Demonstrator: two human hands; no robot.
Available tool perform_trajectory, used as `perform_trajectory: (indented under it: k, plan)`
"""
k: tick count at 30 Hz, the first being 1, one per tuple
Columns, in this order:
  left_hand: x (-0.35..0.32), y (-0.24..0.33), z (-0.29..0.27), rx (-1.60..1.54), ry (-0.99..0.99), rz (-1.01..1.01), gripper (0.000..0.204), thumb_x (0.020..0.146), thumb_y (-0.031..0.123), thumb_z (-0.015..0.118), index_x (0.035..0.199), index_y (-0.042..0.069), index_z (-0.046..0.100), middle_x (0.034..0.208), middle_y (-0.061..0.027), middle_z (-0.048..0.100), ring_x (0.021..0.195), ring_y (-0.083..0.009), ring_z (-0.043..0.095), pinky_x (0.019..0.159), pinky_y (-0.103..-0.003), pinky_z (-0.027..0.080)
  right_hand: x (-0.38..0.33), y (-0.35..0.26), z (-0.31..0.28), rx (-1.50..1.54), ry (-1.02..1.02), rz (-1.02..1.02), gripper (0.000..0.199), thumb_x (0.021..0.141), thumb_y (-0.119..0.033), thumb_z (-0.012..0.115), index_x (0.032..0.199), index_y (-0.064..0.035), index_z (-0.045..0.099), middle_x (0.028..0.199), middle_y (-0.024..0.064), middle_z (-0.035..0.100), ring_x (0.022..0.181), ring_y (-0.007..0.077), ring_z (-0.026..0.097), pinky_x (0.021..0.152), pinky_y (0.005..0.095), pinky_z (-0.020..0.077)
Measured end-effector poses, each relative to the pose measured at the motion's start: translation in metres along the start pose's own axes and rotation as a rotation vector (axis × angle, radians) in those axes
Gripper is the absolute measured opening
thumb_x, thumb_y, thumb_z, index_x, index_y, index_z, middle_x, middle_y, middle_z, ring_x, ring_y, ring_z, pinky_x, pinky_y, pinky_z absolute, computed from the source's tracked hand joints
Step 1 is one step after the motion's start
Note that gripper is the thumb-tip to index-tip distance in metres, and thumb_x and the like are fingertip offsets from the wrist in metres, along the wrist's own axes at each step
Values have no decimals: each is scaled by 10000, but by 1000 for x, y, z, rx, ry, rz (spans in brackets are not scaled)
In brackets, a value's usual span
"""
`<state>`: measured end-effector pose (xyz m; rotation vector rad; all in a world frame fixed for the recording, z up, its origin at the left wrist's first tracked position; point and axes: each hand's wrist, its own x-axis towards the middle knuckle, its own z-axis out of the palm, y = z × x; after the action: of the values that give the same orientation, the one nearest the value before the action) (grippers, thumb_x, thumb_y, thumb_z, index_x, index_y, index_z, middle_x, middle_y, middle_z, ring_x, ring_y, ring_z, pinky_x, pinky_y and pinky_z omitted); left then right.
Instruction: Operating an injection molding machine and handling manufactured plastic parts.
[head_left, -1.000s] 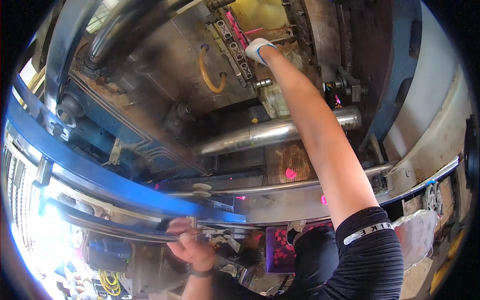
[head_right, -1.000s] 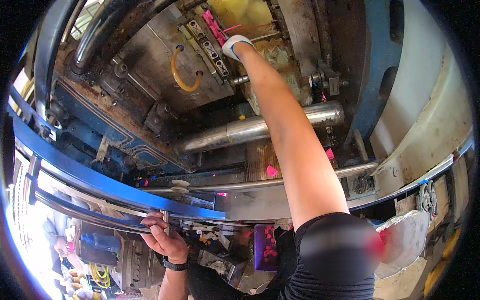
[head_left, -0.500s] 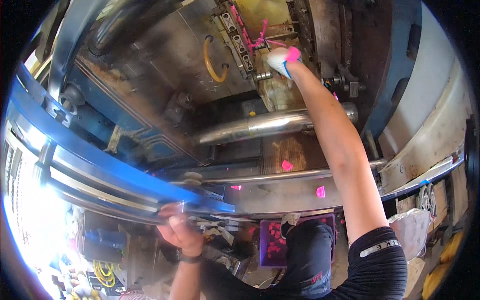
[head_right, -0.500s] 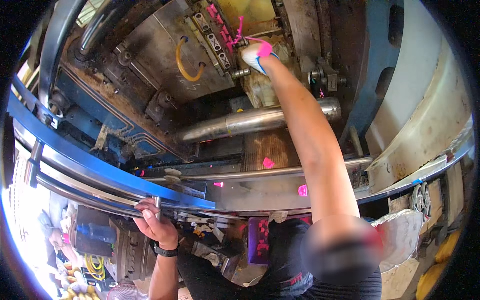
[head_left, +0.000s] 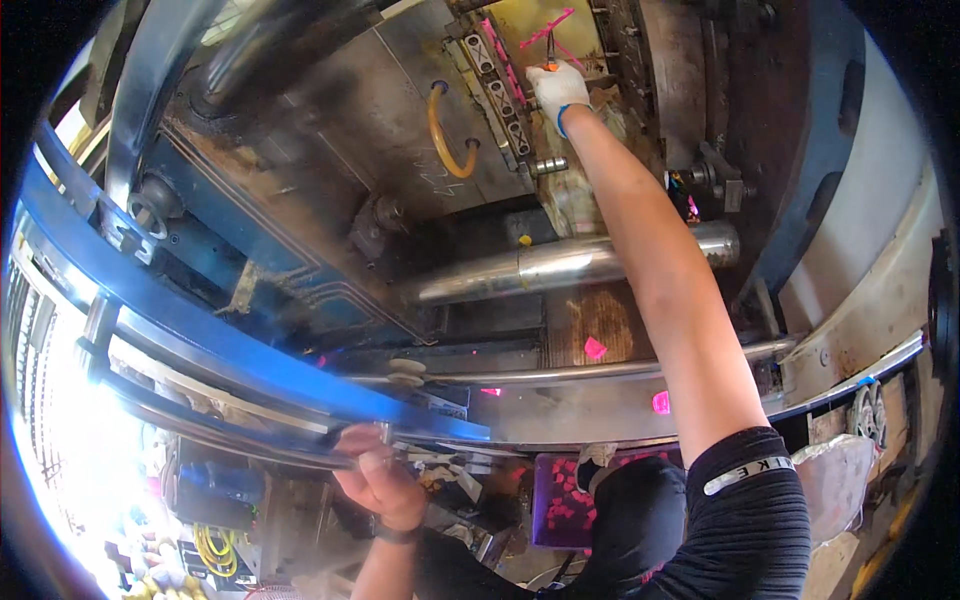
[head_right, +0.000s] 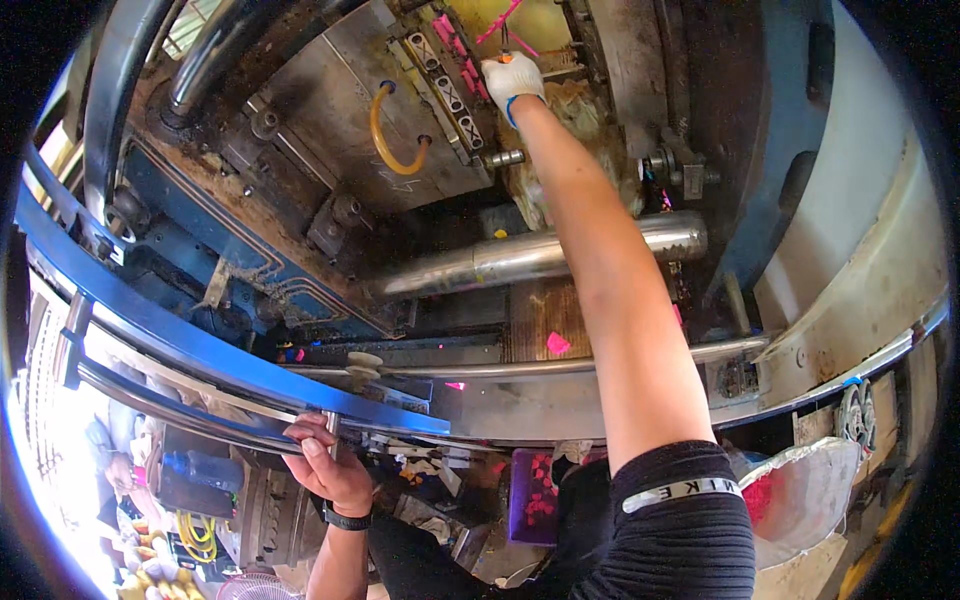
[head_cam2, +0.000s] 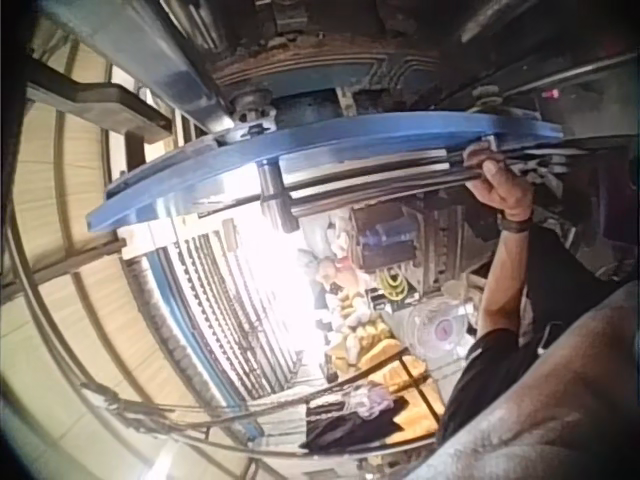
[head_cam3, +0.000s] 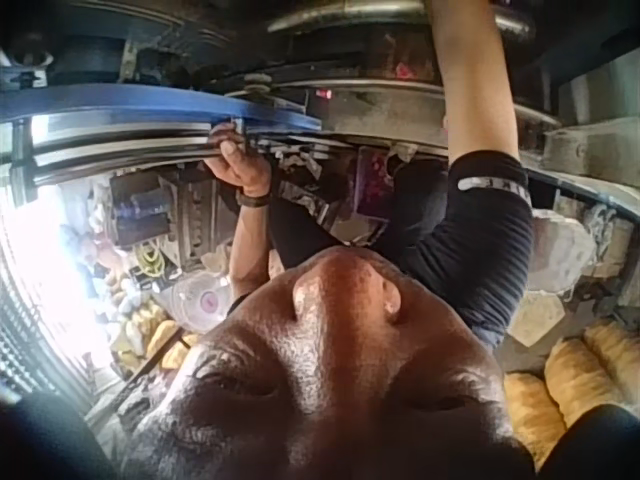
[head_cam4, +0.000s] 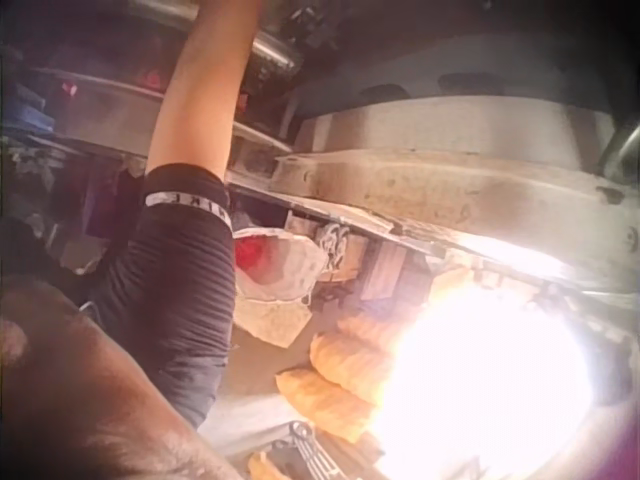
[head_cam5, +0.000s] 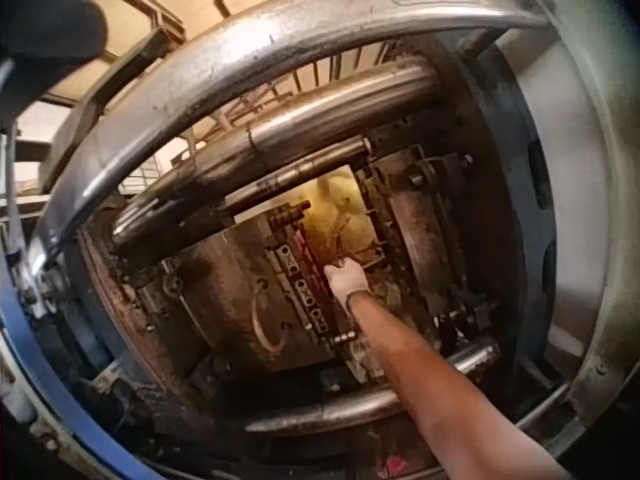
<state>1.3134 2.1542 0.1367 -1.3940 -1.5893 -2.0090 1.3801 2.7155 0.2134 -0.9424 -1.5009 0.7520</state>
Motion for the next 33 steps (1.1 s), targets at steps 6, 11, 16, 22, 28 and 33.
perform_trajectory:
  k: [6,11,16,22,28,33]
  plan:
    - [-3,-2,8,-34,17,-6,228,984,276,529,917,69,463,750,-42,448,848,-204,443,877,-394,379,32,18,21,-25,87,14,694,850,-541,656,1249,26,623,1214,274,648,1162,410,601,969,437,477]
    - [-3,-8,3,-68,59,-20,244,970,294,563,917,75,469,723,-34,438,826,-200,443,862,-392,381,42,37,27,-26,97,146,478,873,-450,610,1080,-26,683,1145,281,662,1102,442,616,944,492,500]
    - [-2,-8,6,-66,85,-12,253,916,295,593,898,78,463,745,-40,467,839,-197,469,832,-378,403,23,52,36,66,31,29,664,856,-550,643,1230,-1,653,1185,277,659,1160,413,607,984,448,481]
    - [-2,-9,3,-51,66,-29,247,914,286,585,890,73,464,757,-44,479,857,-208,477,858,-396,404,24,24,33,-313,82,47,394,828,-355,609,975,-3,707,1057,303,670,1036,440,646,919,511,515]
    - [-2,-5,-1,-32,22,4,233,982,285,549,937,74,463,748,-38,463,875,-210,466,904,-405,384,21,24,39,-395,154,23,305,810,-236,619,1030,-45,710,1094,271,680,1054,432,652,917,488,528]
    - [-6,-7,25,-152,-16,3,225,967,281,531,916,74,460,727,-31,435,848,-203,451,870,-397,382,76,123,-43,34,33,73,501,836,-422,730,1150,-35,679,1094,195,712,1018,357,671,867,466,514]
